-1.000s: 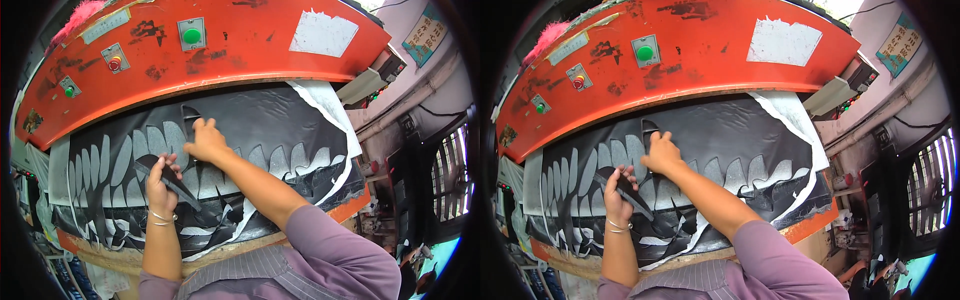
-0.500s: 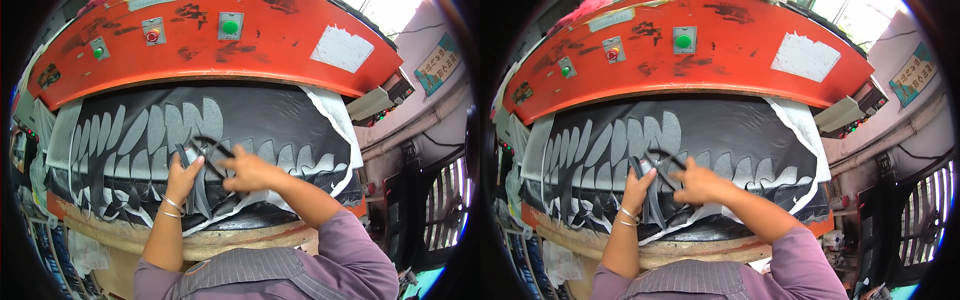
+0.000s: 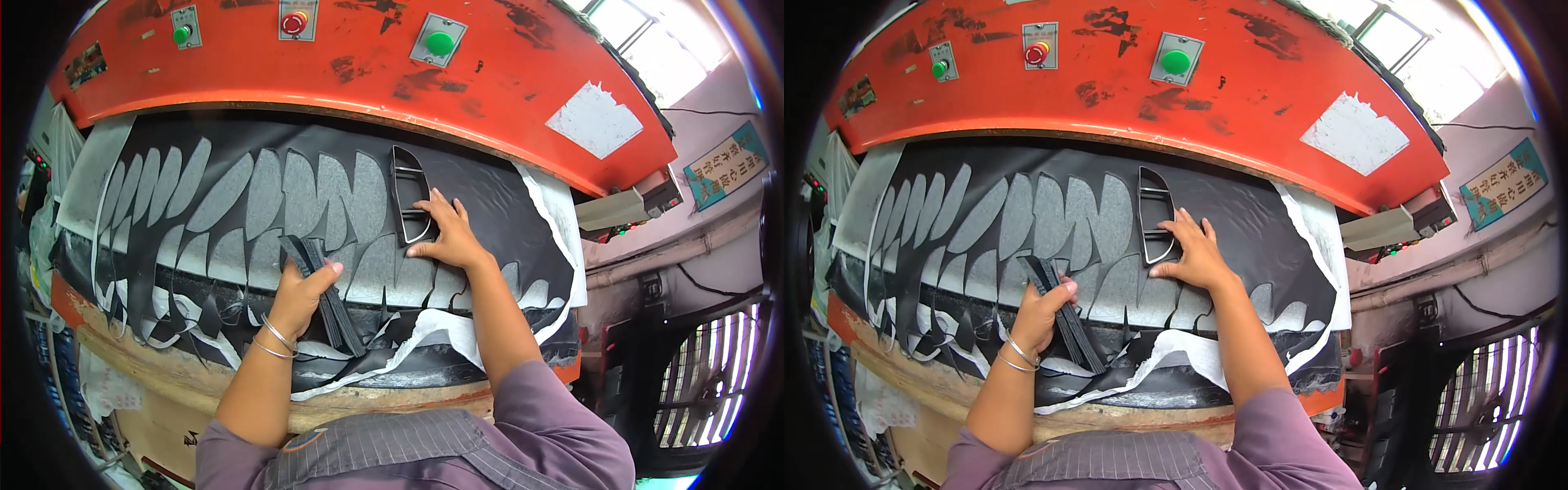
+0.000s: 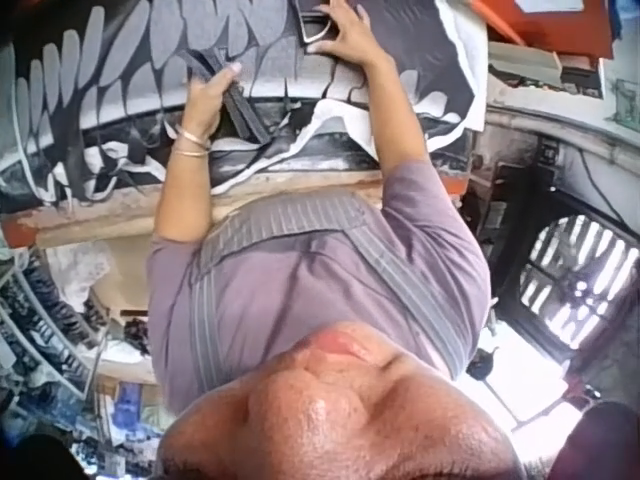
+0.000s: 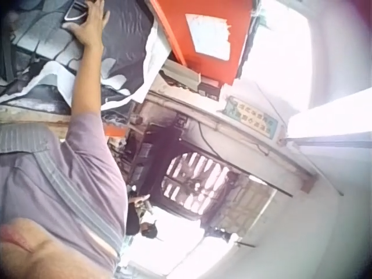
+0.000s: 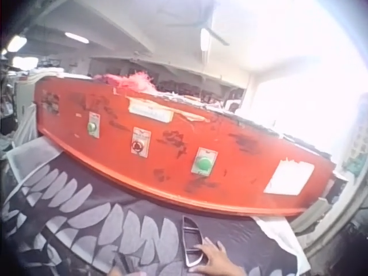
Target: The recorder is using a hydraulic cutting machine to cut out shoe upper components from a sheet of synthetic leather.
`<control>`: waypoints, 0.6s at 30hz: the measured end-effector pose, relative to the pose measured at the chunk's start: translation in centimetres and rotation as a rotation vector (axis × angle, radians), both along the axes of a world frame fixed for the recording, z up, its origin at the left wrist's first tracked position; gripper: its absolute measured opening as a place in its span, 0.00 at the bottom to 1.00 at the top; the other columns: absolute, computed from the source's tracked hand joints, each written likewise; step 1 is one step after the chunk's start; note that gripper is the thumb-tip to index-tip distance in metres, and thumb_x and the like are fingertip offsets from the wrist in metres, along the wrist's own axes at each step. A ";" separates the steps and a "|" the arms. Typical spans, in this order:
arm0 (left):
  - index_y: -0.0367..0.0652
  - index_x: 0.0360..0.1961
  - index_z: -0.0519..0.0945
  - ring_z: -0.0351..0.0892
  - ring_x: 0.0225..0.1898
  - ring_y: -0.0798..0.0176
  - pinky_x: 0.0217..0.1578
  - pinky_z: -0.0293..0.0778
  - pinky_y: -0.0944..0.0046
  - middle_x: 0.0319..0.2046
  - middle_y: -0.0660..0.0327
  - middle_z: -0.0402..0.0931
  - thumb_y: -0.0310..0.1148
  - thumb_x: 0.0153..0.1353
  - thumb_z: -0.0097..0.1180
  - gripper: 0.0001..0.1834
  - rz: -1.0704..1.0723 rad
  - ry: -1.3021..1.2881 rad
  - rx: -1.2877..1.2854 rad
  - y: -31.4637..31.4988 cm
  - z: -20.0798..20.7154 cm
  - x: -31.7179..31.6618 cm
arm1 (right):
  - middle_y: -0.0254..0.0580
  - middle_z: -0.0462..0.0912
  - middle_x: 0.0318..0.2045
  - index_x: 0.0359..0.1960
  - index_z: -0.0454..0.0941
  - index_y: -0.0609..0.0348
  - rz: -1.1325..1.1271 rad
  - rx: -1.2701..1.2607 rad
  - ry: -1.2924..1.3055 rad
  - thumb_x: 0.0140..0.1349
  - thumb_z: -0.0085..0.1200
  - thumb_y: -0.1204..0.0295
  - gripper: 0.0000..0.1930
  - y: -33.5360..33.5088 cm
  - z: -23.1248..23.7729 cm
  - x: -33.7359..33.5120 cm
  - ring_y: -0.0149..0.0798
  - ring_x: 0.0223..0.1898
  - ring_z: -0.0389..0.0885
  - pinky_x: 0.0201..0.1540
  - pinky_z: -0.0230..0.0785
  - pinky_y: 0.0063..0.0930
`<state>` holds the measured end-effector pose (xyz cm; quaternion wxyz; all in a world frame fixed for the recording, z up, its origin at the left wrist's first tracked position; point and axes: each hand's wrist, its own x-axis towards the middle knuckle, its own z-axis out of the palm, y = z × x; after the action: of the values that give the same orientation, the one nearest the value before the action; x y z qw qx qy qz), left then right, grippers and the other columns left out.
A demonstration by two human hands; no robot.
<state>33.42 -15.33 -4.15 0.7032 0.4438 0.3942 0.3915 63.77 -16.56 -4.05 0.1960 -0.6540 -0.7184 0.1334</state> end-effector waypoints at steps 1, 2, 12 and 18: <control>0.42 0.44 0.70 0.79 0.39 0.61 0.42 0.75 0.62 0.35 0.60 0.76 0.30 0.57 0.61 0.17 0.020 -0.060 -0.101 -0.1 0.2 0.1 | 0.62 0.61 0.65 0.57 0.70 0.51 0.001 -0.008 -0.004 0.35 0.70 0.42 0.46 0.1 -0.2 0.3 0.50 0.72 0.49 0.70 0.32 0.53; 0.44 0.43 0.69 0.80 0.38 0.59 0.41 0.77 0.59 0.34 0.59 0.76 0.31 0.59 0.59 0.14 0.039 -0.120 -0.202 -0.2 0.4 0.1 | 0.62 0.62 0.64 0.56 0.71 0.51 0.008 0.009 -0.009 0.35 0.70 0.43 0.45 0.1 -0.4 0.7 0.49 0.72 0.50 0.70 0.34 0.53; 0.48 0.47 0.68 0.79 0.33 0.61 0.35 0.80 0.55 0.31 0.61 0.74 0.32 0.61 0.57 0.15 -0.042 -0.411 -0.358 -0.6 2.1 -0.2 | 0.58 0.69 0.61 0.51 0.74 0.53 0.035 0.078 -0.030 0.33 0.71 0.46 0.41 0.2 -0.8 1.1 0.47 0.70 0.54 0.70 0.36 0.52; 0.44 0.45 0.73 0.77 0.30 0.63 0.34 0.75 0.63 0.28 0.61 0.75 0.30 0.56 0.60 0.15 -0.045 -0.330 -0.289 -0.4 2.5 -0.6 | 0.59 0.65 0.64 0.56 0.71 0.51 0.039 0.030 -0.040 0.34 0.72 0.47 0.44 0.4 -0.6 1.1 0.50 0.71 0.52 0.69 0.36 0.54</control>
<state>32.81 -15.70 -1.67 0.8230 0.2773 0.3158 0.3822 64.85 -16.15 -4.68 0.1887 -0.6393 -0.7368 0.1133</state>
